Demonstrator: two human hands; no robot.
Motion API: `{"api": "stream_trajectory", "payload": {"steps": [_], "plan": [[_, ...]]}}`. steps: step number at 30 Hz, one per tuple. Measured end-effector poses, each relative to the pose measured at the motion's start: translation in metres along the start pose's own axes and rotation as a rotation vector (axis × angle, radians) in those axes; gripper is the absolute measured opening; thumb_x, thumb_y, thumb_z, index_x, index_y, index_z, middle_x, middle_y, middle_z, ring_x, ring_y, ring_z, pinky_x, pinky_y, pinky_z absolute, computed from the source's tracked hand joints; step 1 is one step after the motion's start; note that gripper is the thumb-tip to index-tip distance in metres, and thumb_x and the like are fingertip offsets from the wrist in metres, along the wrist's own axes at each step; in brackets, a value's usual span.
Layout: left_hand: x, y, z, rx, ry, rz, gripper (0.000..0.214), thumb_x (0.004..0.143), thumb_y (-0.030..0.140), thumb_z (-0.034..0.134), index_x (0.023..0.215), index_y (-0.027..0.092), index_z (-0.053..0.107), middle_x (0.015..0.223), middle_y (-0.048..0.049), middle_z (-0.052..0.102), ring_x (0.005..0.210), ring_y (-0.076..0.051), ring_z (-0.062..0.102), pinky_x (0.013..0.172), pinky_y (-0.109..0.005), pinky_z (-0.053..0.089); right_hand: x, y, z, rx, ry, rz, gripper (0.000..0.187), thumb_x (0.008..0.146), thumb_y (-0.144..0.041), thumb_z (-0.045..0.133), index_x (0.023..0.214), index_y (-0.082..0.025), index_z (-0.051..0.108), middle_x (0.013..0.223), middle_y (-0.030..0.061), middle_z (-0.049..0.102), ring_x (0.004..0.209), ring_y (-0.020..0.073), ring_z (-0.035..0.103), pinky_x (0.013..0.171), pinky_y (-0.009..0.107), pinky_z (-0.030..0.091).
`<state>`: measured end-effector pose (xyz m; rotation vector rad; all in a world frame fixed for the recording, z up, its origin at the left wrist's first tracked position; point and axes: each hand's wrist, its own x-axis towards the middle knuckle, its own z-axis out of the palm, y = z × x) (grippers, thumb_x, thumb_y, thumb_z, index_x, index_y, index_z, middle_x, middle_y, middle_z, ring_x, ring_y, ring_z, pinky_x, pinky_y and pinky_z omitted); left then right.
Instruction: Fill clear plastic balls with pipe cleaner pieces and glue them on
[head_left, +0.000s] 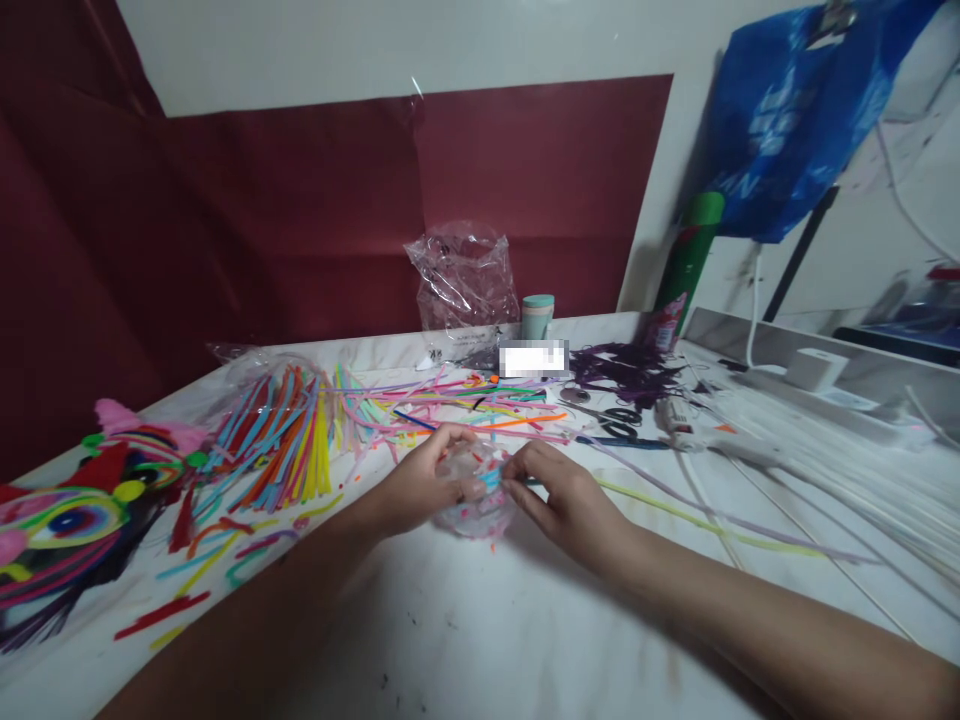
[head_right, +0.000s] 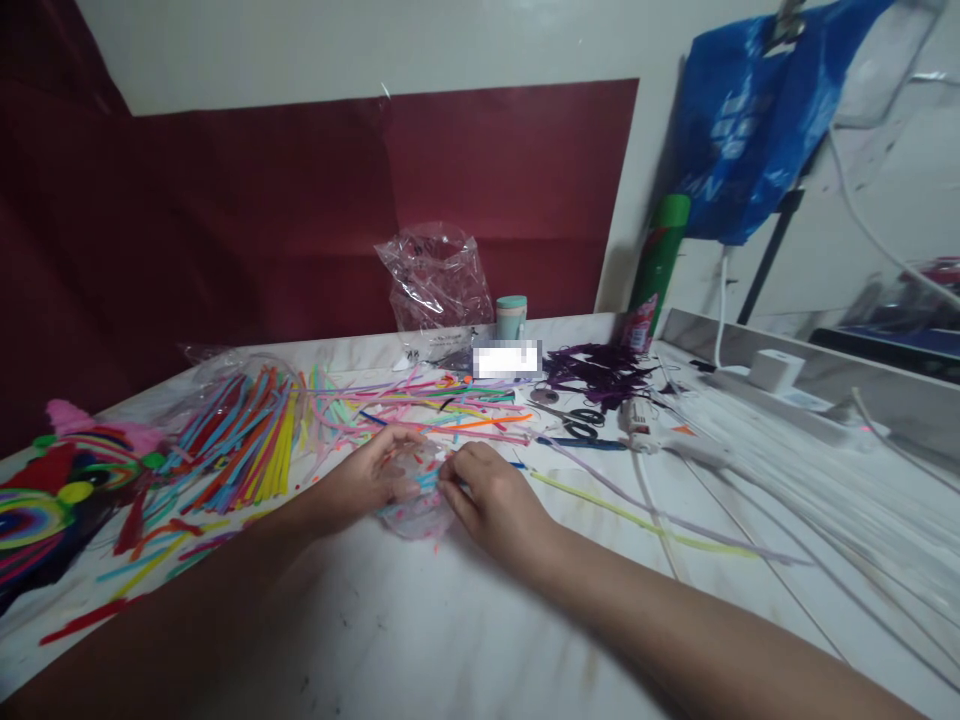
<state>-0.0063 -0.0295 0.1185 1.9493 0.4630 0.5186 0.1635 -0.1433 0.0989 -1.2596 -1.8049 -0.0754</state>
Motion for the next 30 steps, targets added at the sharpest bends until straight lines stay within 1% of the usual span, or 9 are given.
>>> {"api": "stream_trajectory", "payload": {"steps": [4,7,12,14,18,20,22,25,30], "plan": [[-0.001,0.005,0.0,0.036,-0.014,-0.029,0.049,0.068,0.032,0.068,0.11,0.019,0.046,0.11,-0.0054,0.055,0.1,-0.023,0.052,0.083,-0.03,0.041,0.001,-0.002,-0.001,0.032,-0.025,0.042,0.011,0.085,-0.014,0.049,0.075,-0.02,0.051,0.073,0.0038,0.057,0.069,0.0159,0.054,0.061,0.027,0.045],[-0.001,0.007,0.002,0.048,0.004,-0.036,0.05,0.066,0.032,0.069,0.109,0.02,0.045,0.107,-0.0047,0.055,0.099,-0.023,0.052,0.082,-0.03,0.041,0.001,-0.004,-0.001,0.049,-0.039,0.049,0.012,0.084,-0.013,0.05,0.074,-0.02,0.051,0.073,0.0035,0.057,0.069,0.0157,0.053,0.062,0.027,0.045],[0.0,0.004,0.004,0.058,0.033,-0.045,0.048,0.067,0.033,0.068,0.108,0.02,0.045,0.102,-0.0032,0.055,0.092,-0.02,0.054,0.076,-0.028,0.042,0.001,-0.005,-0.002,0.058,-0.051,0.067,0.011,0.083,-0.013,0.051,0.074,-0.019,0.053,0.074,0.0038,0.058,0.071,0.0161,0.054,0.063,0.028,0.045],[0.0,0.003,0.002,0.042,0.019,-0.061,0.049,0.067,0.032,0.068,0.109,0.02,0.045,0.099,-0.0024,0.056,0.088,-0.019,0.054,0.073,-0.026,0.043,0.002,-0.003,-0.003,0.061,-0.049,0.075,0.01,0.082,-0.012,0.052,0.075,-0.019,0.054,0.074,0.0035,0.059,0.07,0.0158,0.055,0.063,0.027,0.046],[0.0,0.0,-0.005,-0.005,-0.027,-0.113,0.052,0.067,0.029,0.066,0.114,0.021,0.045,0.09,0.0006,0.056,0.071,-0.013,0.051,0.061,-0.022,0.039,0.004,0.0,-0.004,0.073,-0.069,0.13,0.008,0.081,-0.014,0.053,0.077,-0.019,0.057,0.074,0.0032,0.062,0.07,0.0155,0.056,0.062,0.026,0.045],[-0.001,-0.001,-0.007,-0.024,-0.045,-0.117,0.052,0.068,0.029,0.067,0.115,0.022,0.045,0.089,0.0011,0.055,0.068,-0.012,0.05,0.06,-0.022,0.038,0.004,0.001,-0.004,0.088,-0.079,0.16,0.007,0.081,-0.014,0.054,0.077,-0.018,0.058,0.075,0.0033,0.062,0.069,0.0155,0.057,0.062,0.026,0.045],[-0.001,-0.002,-0.008,-0.035,-0.059,-0.112,0.053,0.068,0.029,0.067,0.115,0.022,0.045,0.093,-0.0001,0.056,0.073,-0.014,0.052,0.063,-0.023,0.04,0.004,0.0,-0.003,0.106,-0.079,0.171,0.008,0.081,-0.014,0.054,0.075,-0.018,0.058,0.074,0.0034,0.063,0.069,0.0154,0.057,0.062,0.027,0.045],[-0.001,-0.002,-0.008,-0.05,-0.08,-0.104,0.054,0.067,0.03,0.068,0.116,0.021,0.045,0.101,-0.0032,0.058,0.087,-0.019,0.056,0.072,-0.027,0.043,0.004,-0.001,-0.003,0.125,-0.071,0.18,0.008,0.08,-0.014,0.053,0.075,-0.018,0.057,0.073,0.0029,0.062,0.067,0.0147,0.056,0.061,0.026,0.044],[-0.001,0.0,-0.01,-0.027,-0.102,-0.11,0.054,0.067,0.028,0.068,0.116,0.021,0.046,0.11,-0.0055,0.058,0.104,-0.025,0.054,0.084,-0.032,0.043,0.003,-0.003,-0.002,0.141,-0.082,0.229,0.008,0.08,-0.014,0.053,0.074,-0.018,0.056,0.071,0.0018,0.062,0.063,0.0138,0.055,0.058,0.024,0.043]]}}
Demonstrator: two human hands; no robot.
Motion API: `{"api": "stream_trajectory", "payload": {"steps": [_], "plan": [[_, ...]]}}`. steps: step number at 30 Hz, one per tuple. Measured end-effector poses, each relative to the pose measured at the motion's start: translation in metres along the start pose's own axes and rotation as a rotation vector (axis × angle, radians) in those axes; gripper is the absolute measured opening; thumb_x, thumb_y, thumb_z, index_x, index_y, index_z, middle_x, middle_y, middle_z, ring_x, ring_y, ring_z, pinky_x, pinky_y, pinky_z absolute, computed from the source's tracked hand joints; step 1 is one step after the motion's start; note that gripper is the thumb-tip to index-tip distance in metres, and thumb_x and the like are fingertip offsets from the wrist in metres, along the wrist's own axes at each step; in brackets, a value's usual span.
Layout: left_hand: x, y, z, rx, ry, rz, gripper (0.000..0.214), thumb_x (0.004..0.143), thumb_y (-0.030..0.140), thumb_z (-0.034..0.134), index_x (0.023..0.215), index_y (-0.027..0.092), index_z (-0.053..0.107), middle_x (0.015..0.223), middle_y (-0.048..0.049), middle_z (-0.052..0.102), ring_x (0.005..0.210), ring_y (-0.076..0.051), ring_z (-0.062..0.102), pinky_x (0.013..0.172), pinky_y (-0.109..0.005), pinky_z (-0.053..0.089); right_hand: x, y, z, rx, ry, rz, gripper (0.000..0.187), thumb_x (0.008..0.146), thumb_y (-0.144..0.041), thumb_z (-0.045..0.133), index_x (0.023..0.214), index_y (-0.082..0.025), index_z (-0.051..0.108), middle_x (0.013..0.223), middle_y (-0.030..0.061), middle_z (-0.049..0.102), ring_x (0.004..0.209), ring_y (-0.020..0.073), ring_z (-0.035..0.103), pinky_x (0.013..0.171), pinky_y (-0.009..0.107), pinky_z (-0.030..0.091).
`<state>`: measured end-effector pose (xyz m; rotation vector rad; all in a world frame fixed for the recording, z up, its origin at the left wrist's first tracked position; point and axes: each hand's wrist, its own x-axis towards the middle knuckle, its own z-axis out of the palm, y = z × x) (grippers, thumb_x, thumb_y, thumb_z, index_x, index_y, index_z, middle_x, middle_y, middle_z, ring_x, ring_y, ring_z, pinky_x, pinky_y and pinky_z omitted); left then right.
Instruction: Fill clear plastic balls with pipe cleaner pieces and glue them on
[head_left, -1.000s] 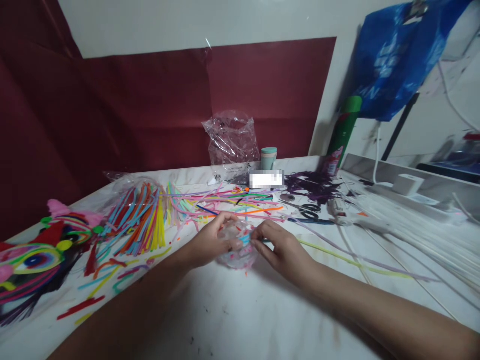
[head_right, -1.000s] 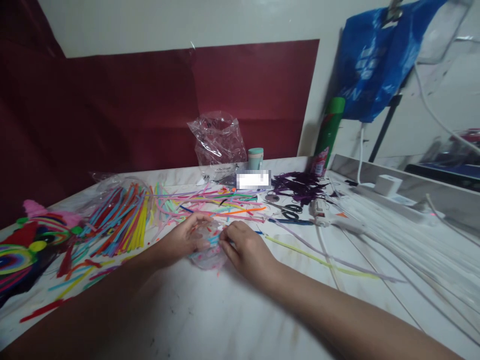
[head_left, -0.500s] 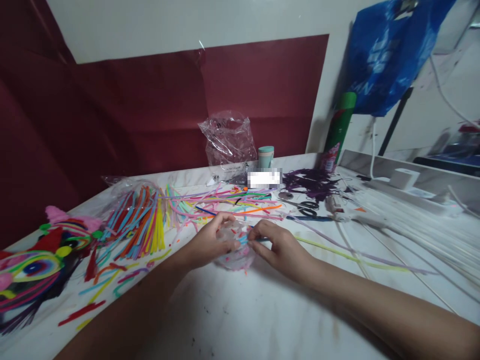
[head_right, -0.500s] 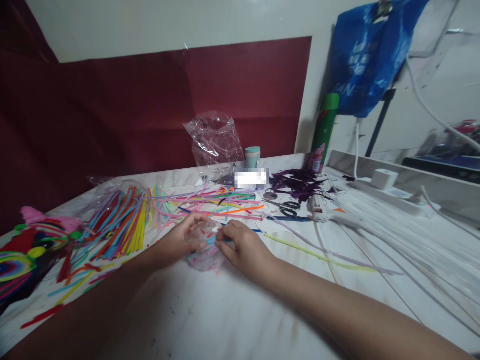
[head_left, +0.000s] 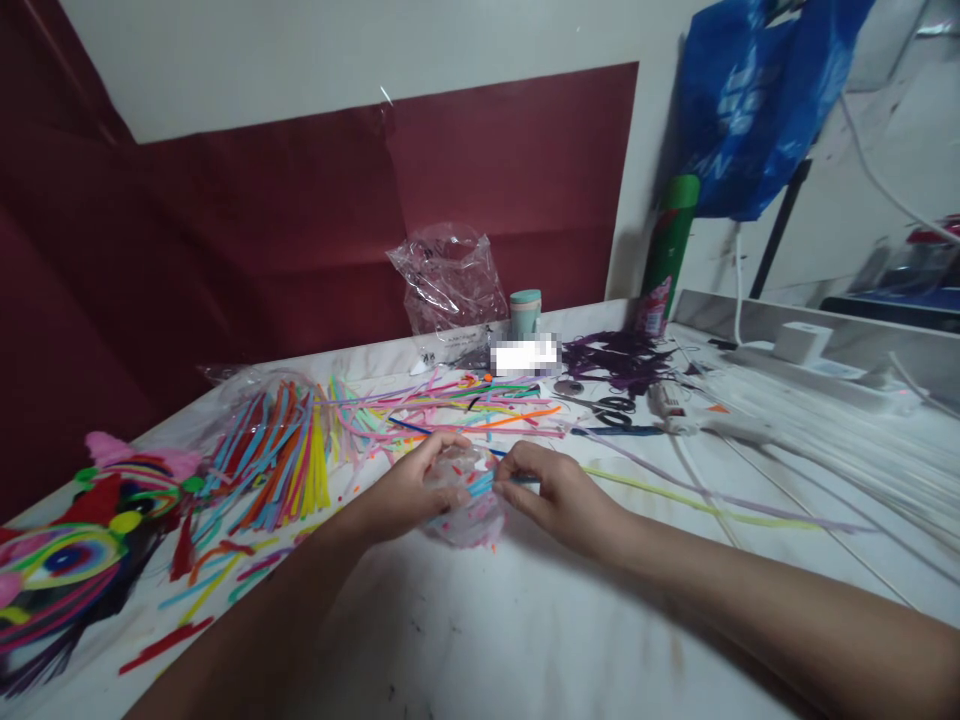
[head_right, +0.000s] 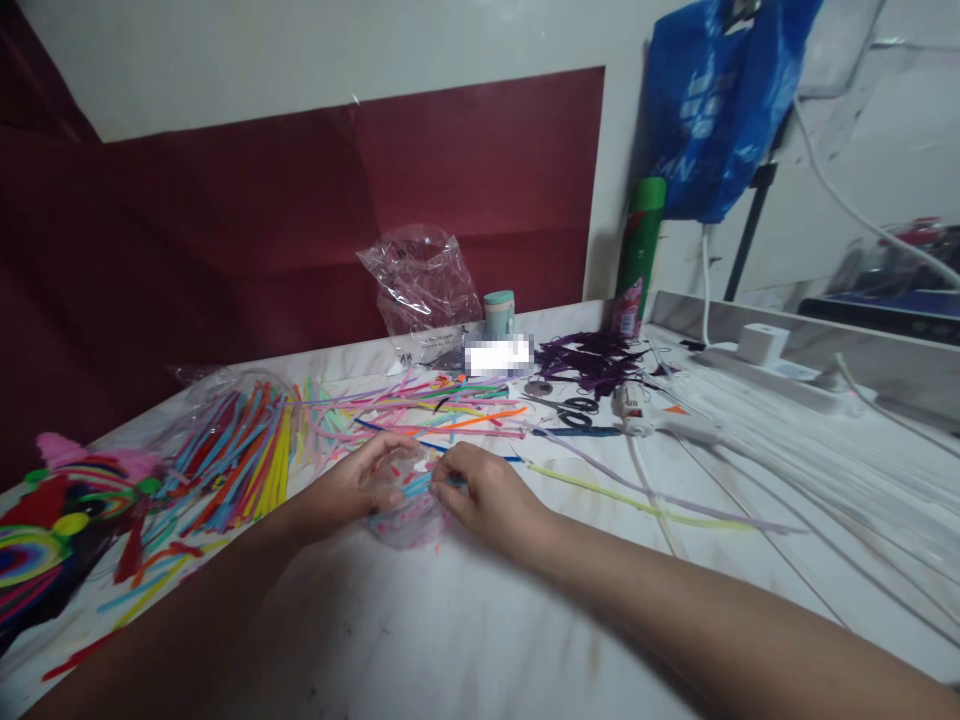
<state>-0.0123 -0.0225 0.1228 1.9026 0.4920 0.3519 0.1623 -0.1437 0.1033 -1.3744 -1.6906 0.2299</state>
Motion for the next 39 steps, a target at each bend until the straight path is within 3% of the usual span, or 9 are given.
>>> {"api": "stream_trajectory", "payload": {"steps": [8,15,21,26,32,39], "plan": [[-0.001,0.004,-0.003,0.071,-0.015,0.017,0.057,0.067,0.035,0.07,0.118,0.021,0.047,0.117,-0.0065,0.057,0.111,-0.027,0.051,0.09,-0.035,0.041,0.0,-0.001,0.0,0.0,-0.016,0.041,0.007,0.079,-0.014,0.053,0.074,-0.018,0.054,0.069,0.0018,0.062,0.06,0.0131,0.054,0.055,0.023,0.042],[-0.005,0.016,-0.002,0.078,0.073,0.001,0.044,0.083,0.049,0.046,0.114,0.02,0.057,0.122,-0.0069,0.058,0.112,-0.028,0.052,0.094,-0.036,0.038,0.001,-0.003,0.0,-0.009,-0.009,0.029,0.007,0.077,-0.014,0.053,0.072,-0.018,0.054,0.067,0.0009,0.061,0.058,0.0126,0.053,0.054,0.022,0.04],[-0.006,0.019,0.004,0.314,0.099,-0.007,0.052,0.067,0.036,0.069,0.114,0.021,0.052,0.115,-0.0054,0.059,0.106,-0.027,0.053,0.089,-0.035,0.041,-0.001,-0.005,0.004,0.016,-0.008,0.082,0.006,0.075,-0.015,0.054,0.071,-0.018,0.054,0.066,0.0005,0.061,0.058,0.013,0.053,0.053,0.023,0.039],[-0.007,0.017,-0.001,0.25,0.051,0.043,0.044,0.068,0.028,0.066,0.108,0.02,0.051,0.112,-0.0032,0.056,0.11,-0.025,0.049,0.092,-0.034,0.04,-0.004,-0.002,0.009,0.028,0.027,0.035,0.004,0.071,-0.014,0.057,0.073,-0.018,0.056,0.069,0.0014,0.062,0.063,0.0143,0.056,0.058,0.024,0.042],[-0.005,0.009,-0.011,0.199,0.013,0.028,0.045,0.067,0.022,0.064,0.11,0.022,0.049,0.117,-0.0029,0.054,0.112,-0.025,0.048,0.094,-0.035,0.038,-0.006,-0.001,0.009,0.011,0.016,-0.034,0.012,0.082,-0.022,0.049,0.079,-0.017,0.059,0.074,0.0042,0.065,0.066,0.0149,0.058,0.058,0.024,0.042],[-0.007,0.014,-0.005,0.238,0.042,0.065,0.044,0.067,0.026,0.065,0.108,0.02,0.05,0.112,-0.0037,0.055,0.107,-0.025,0.05,0.091,-0.034,0.039,-0.006,-0.002,0.01,0.02,0.003,0.05,0.012,0.081,-0.019,0.051,0.075,-0.017,0.061,0.073,0.0038,0.067,0.065,0.0149,0.059,0.057,0.023,0.041]]}}
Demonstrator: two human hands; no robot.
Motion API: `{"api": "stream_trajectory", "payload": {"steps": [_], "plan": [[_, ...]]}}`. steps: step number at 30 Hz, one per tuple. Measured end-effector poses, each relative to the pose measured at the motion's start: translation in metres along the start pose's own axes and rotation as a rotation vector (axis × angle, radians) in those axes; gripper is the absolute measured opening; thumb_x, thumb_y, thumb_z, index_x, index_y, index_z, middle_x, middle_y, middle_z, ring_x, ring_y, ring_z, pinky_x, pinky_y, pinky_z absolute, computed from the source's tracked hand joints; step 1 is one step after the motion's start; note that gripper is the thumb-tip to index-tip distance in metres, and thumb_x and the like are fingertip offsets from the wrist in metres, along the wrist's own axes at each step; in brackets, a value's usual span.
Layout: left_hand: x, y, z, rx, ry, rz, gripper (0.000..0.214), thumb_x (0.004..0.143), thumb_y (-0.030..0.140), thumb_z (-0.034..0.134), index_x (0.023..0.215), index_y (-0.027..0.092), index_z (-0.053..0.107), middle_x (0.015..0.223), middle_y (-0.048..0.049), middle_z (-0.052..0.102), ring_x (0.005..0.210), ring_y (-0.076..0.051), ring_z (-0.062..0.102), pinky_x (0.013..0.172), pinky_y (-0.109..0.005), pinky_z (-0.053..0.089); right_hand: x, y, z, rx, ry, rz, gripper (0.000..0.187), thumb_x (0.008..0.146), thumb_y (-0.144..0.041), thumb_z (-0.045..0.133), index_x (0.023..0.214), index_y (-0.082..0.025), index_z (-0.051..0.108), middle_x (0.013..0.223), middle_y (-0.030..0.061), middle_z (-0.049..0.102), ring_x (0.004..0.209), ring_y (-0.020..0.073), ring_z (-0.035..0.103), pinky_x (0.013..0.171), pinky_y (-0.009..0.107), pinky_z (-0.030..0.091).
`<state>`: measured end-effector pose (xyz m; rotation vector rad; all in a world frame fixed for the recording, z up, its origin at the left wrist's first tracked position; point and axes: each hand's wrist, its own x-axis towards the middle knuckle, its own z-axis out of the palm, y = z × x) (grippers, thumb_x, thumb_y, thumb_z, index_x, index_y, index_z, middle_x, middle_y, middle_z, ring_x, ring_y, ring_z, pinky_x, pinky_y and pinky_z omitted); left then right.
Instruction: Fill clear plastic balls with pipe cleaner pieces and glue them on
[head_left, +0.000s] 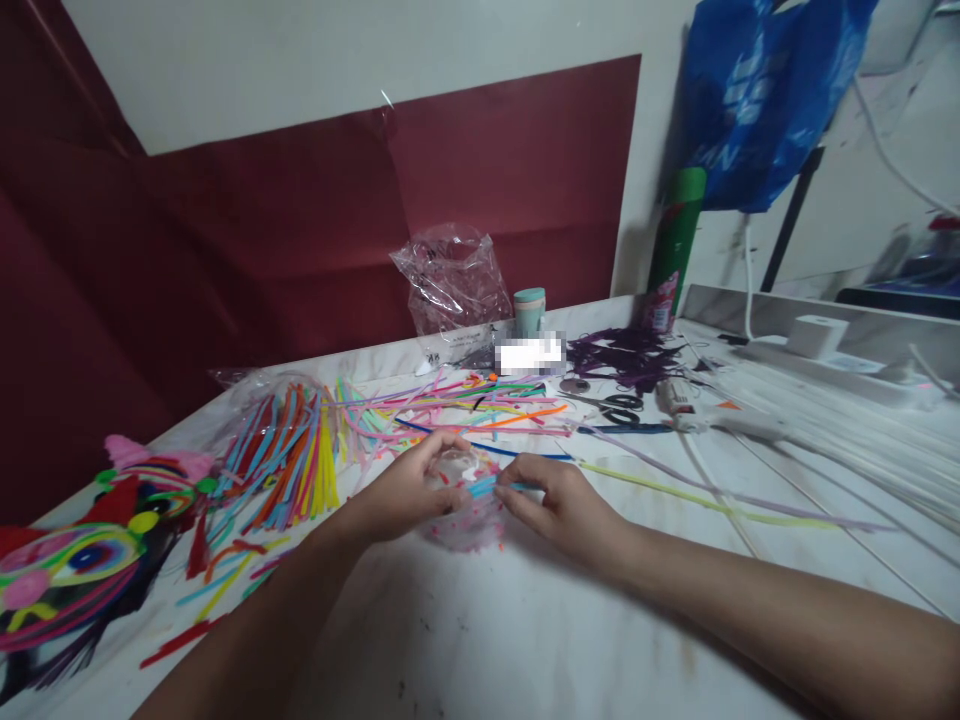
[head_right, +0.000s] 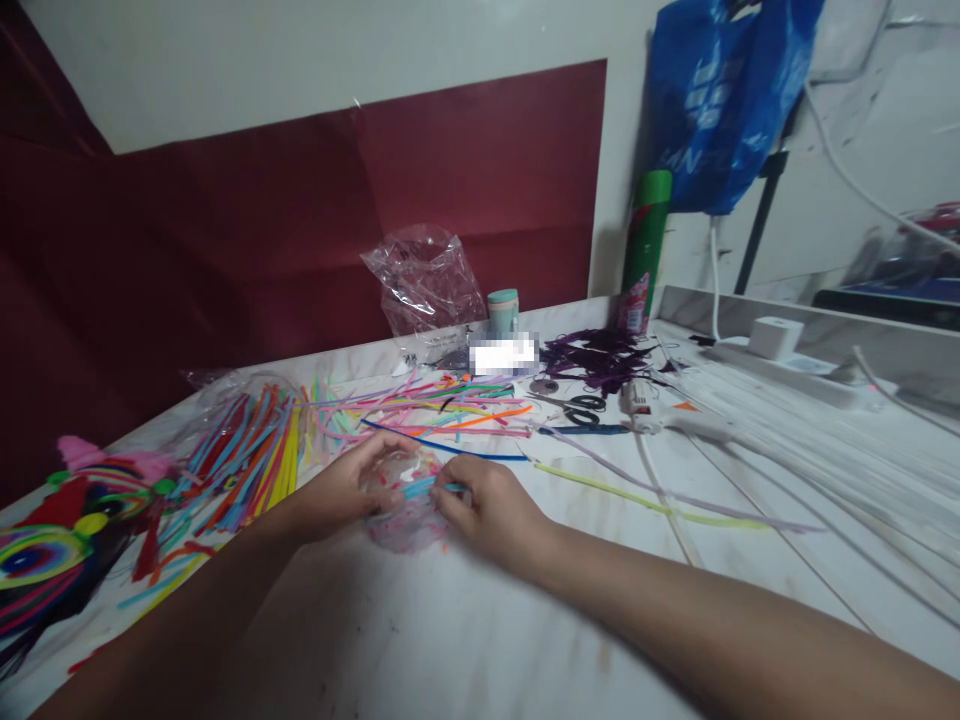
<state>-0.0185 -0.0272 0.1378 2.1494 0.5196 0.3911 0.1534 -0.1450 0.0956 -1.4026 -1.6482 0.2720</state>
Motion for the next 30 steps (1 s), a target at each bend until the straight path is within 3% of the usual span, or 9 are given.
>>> {"api": "stream_trajectory", "payload": {"steps": [8,13,15,21,26,30], "plan": [[0.001,0.002,0.008,-0.004,0.042,-0.001,0.045,0.065,0.027,0.066,0.108,0.021,0.05,0.107,-0.0028,0.056,0.101,-0.024,0.052,0.087,-0.032,0.041,0.002,0.0,0.0,-0.014,0.001,0.043,0.011,0.078,-0.019,0.053,0.071,-0.016,0.06,0.066,0.0025,0.064,0.059,0.0135,0.056,0.053,0.021,0.038],[-0.001,0.01,0.012,0.073,0.081,-0.104,0.044,0.066,0.029,0.067,0.106,0.022,0.047,0.098,-0.0002,0.056,0.091,-0.021,0.054,0.077,-0.028,0.043,0.001,0.001,0.003,-0.027,0.012,0.033,0.011,0.078,-0.019,0.054,0.07,-0.016,0.061,0.067,0.0023,0.064,0.06,0.0134,0.055,0.053,0.022,0.037],[-0.002,0.01,0.013,0.058,0.087,-0.087,0.042,0.067,0.028,0.066,0.104,0.022,0.048,0.099,-0.0002,0.056,0.093,-0.021,0.054,0.078,-0.028,0.043,0.0,0.001,0.004,-0.024,0.02,0.035,0.01,0.077,-0.019,0.054,0.07,-0.016,0.06,0.065,0.0016,0.062,0.058,0.0127,0.053,0.052,0.021,0.037],[0.002,-0.01,0.015,-0.007,0.154,0.054,0.056,0.062,0.023,0.069,0.113,0.022,0.046,0.111,-0.0034,0.052,0.101,-0.022,0.051,0.084,-0.028,0.041,0.0,0.001,0.001,-0.038,0.052,-0.022,0.011,0.08,-0.022,0.052,0.08,-0.016,0.062,0.072,0.0034,0.065,0.062,0.0138,0.056,0.052,0.022,0.039],[0.008,-0.025,0.013,-0.133,0.156,0.053,0.055,0.064,0.023,0.068,0.114,0.022,0.045,0.109,-0.0035,0.052,0.104,-0.023,0.05,0.085,-0.029,0.04,0.0,0.004,0.0,-0.066,0.099,-0.054,0.017,0.084,-0.023,0.047,0.073,-0.018,0.058,0.067,0.0023,0.063,0.06,0.0135,0.054,0.055,0.023,0.04],[0.008,-0.023,0.009,-0.145,0.112,0.034,0.053,0.064,0.024,0.067,0.112,0.021,0.044,0.105,-0.0029,0.052,0.104,-0.023,0.049,0.084,-0.028,0.039,0.0,0.005,0.003,-0.078,0.107,-0.136,0.017,0.083,-0.019,0.046,0.068,-0.019,0.055,0.064,0.0012,0.059,0.06,0.0131,0.053,0.055,0.023,0.039]]}}
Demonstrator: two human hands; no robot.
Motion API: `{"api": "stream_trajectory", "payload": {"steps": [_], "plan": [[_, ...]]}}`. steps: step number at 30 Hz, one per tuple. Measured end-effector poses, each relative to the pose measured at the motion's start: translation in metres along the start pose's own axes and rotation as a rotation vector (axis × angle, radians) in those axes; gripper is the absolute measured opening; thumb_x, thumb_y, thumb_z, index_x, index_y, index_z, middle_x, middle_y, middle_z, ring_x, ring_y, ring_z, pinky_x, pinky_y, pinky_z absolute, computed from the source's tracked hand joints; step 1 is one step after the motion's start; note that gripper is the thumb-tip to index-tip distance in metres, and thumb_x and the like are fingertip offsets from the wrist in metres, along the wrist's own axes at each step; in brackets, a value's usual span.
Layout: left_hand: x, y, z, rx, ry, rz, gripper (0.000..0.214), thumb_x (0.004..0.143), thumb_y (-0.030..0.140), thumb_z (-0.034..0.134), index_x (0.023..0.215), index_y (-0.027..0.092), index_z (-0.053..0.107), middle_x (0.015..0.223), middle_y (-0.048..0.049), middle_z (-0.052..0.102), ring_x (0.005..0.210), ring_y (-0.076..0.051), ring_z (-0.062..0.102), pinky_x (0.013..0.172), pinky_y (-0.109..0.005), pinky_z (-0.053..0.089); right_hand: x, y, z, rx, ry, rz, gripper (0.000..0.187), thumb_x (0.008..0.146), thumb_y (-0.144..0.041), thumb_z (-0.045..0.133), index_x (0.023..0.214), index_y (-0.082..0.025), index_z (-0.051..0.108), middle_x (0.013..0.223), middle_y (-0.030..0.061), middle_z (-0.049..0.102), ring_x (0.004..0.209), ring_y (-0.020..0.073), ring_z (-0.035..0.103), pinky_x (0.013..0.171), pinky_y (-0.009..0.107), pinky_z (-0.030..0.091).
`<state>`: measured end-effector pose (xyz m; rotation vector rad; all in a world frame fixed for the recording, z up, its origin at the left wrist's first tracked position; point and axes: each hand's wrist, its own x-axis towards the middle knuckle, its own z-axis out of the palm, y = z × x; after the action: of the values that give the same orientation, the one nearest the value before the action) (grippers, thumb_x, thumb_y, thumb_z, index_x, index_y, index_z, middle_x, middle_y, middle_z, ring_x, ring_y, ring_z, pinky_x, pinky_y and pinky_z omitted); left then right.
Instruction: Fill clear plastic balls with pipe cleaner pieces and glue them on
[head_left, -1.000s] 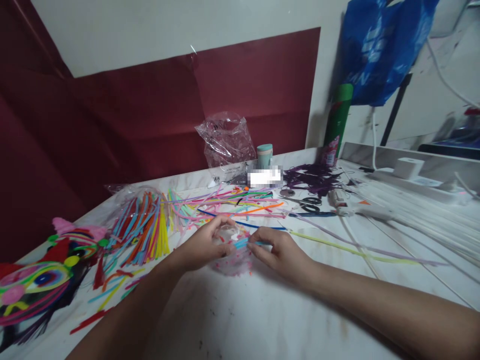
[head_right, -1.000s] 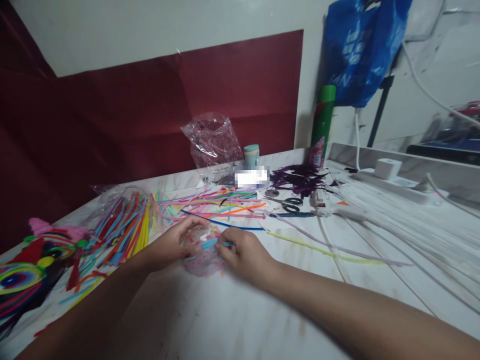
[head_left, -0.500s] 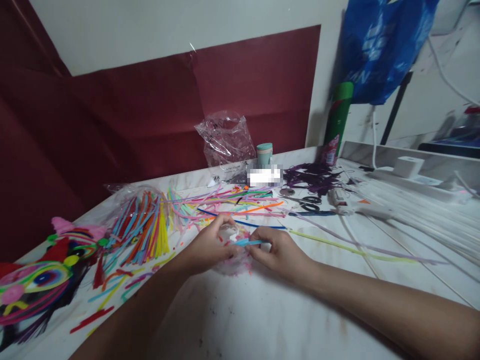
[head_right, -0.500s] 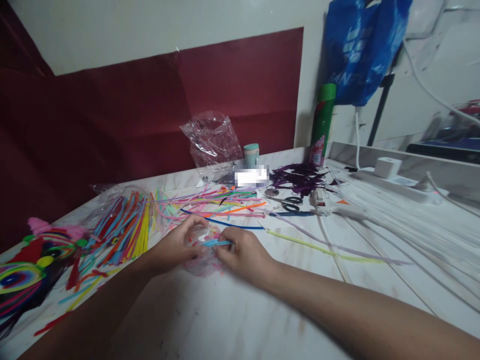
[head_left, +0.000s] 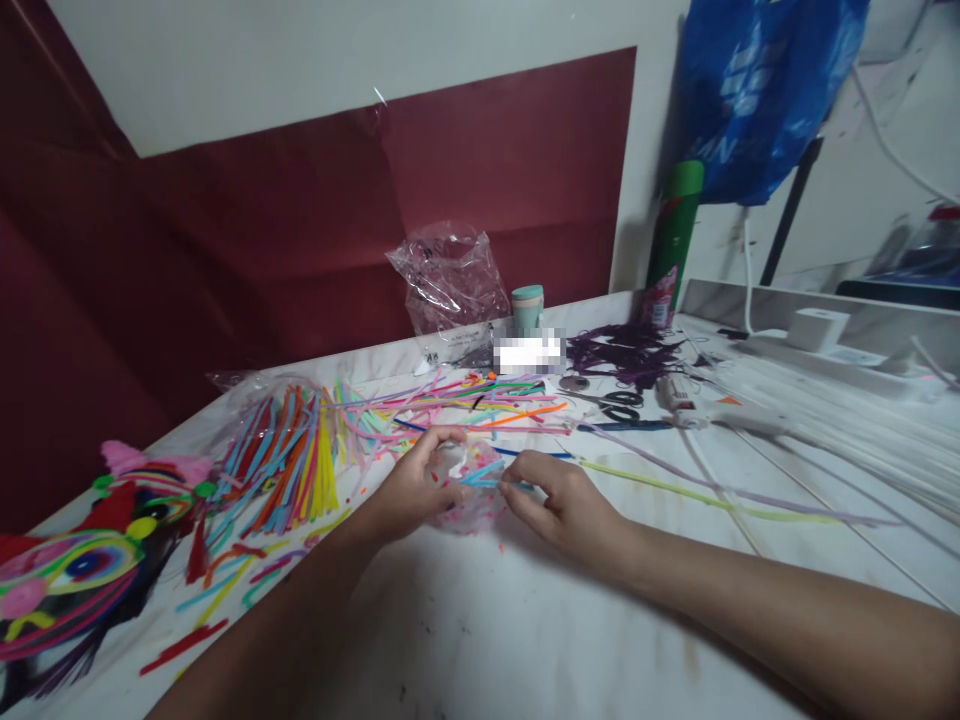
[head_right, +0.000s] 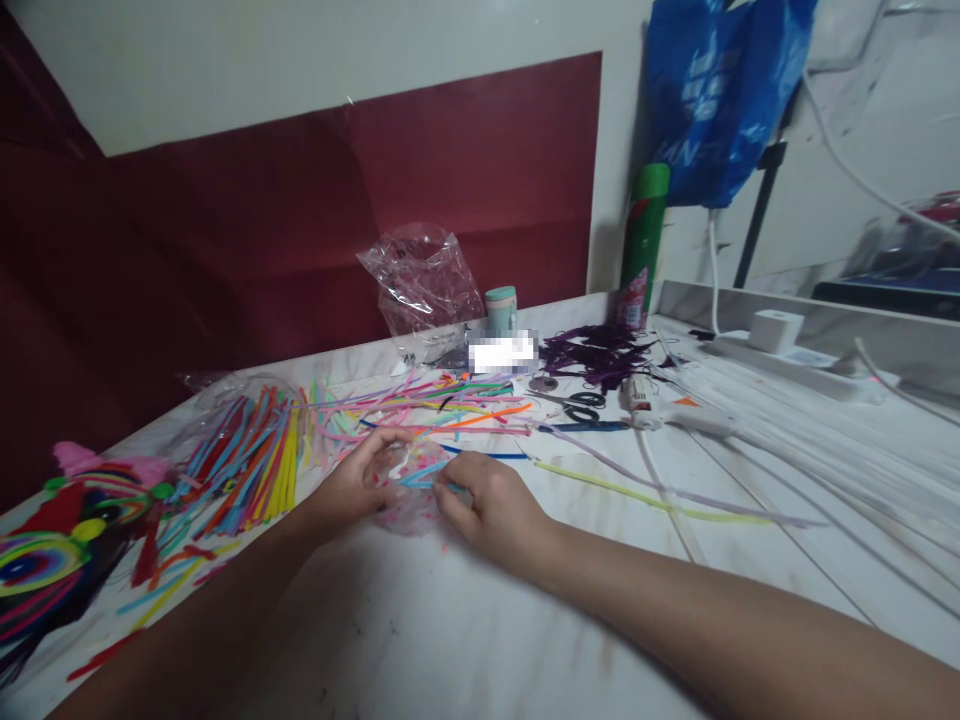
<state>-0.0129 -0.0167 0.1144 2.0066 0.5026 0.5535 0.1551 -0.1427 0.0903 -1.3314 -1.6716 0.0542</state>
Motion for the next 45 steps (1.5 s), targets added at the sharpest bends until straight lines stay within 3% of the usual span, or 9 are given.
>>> {"api": "stream_trajectory", "payload": {"steps": [8,14,19,24,35,42,45], "plan": [[-0.004,0.015,-0.001,0.099,-0.068,-0.024,0.054,0.064,0.028,0.066,0.112,0.021,0.043,0.108,-0.0033,0.052,0.106,-0.025,0.047,0.08,-0.028,0.04,0.001,0.0,0.0,0.017,-0.076,0.105,0.015,0.079,-0.013,0.048,0.07,-0.017,0.059,0.069,0.0019,0.064,0.063,0.0134,0.056,0.058,0.022,0.04],[-0.005,0.018,0.0,0.141,-0.093,-0.048,0.055,0.065,0.029,0.067,0.113,0.022,0.041,0.104,-0.002,0.053,0.093,-0.02,0.051,0.071,-0.024,0.042,0.002,-0.001,0.001,-0.007,-0.084,0.109,0.015,0.077,-0.012,0.05,0.068,-0.017,0.06,0.066,0.0015,0.063,0.061,0.0133,0.055,0.055,0.022,0.038],[-0.007,0.026,0.005,0.201,-0.04,-0.087,0.048,0.068,0.025,0.064,0.11,0.022,0.041,0.097,0.0001,0.052,0.074,-0.014,0.049,0.059,-0.021,0.038,0.001,0.0,0.001,0.003,-0.091,0.121,0.013,0.078,-0.016,0.051,0.071,-0.015,0.061,0.07,0.0045,0.065,0.065,0.0153,0.057,0.06,0.024,0.04],[-0.007,0.027,0.003,0.134,-0.02,-0.096,0.045,0.067,0.022,0.063,0.106,0.022,0.04,0.096,0.0005,0.048,0.074,-0.013,0.047,0.058,-0.02,0.037,0.001,-0.001,0.002,0.095,-0.063,0.213,0.011,0.078,-0.017,0.051,0.074,-0.016,0.061,0.067,0.0019,0.064,0.061,0.0137,0.056,0.053,0.021,0.039],[-0.001,-0.006,0.007,0.012,0.046,0.021,0.056,0.065,0.03,0.07,0.114,0.022,0.042,0.108,-0.0035,0.049,0.101,-0.022,0.049,0.082,-0.027,0.04,0.004,0.001,0.0,0.038,-0.036,0.113,0.015,0.075,-0.012,0.048,0.067,-0.017,0.059,0.065,0.001,0.062,0.062,0.0134,0.055,0.057,0.022,0.04],[-0.002,0.006,0.0,0.062,-0.067,0.009,0.057,0.065,0.033,0.071,0.114,0.023,0.043,0.115,-0.0036,0.048,0.104,-0.023,0.048,0.086,-0.028,0.039,0.001,-0.001,0.001,-0.007,-0.05,0.108,0.015,0.073,-0.009,0.048,0.065,-0.017,0.057,0.063,0.0003,0.06,0.06,0.0128,0.053,0.056,0.022,0.038],[-0.004,0.012,0.004,0.137,-0.033,0.003,0.054,0.067,0.033,0.07,0.113,0.023,0.043,0.118,-0.0034,0.047,0.102,-0.022,0.048,0.085,-0.027,0.038,0.001,-0.002,0.001,-0.023,-0.061,0.103,0.014,0.073,-0.01,0.049,0.065,-0.017,0.057,0.066,0.0014,0.061,0.063,0.0138,0.055,0.058,0.022,0.039]]}}
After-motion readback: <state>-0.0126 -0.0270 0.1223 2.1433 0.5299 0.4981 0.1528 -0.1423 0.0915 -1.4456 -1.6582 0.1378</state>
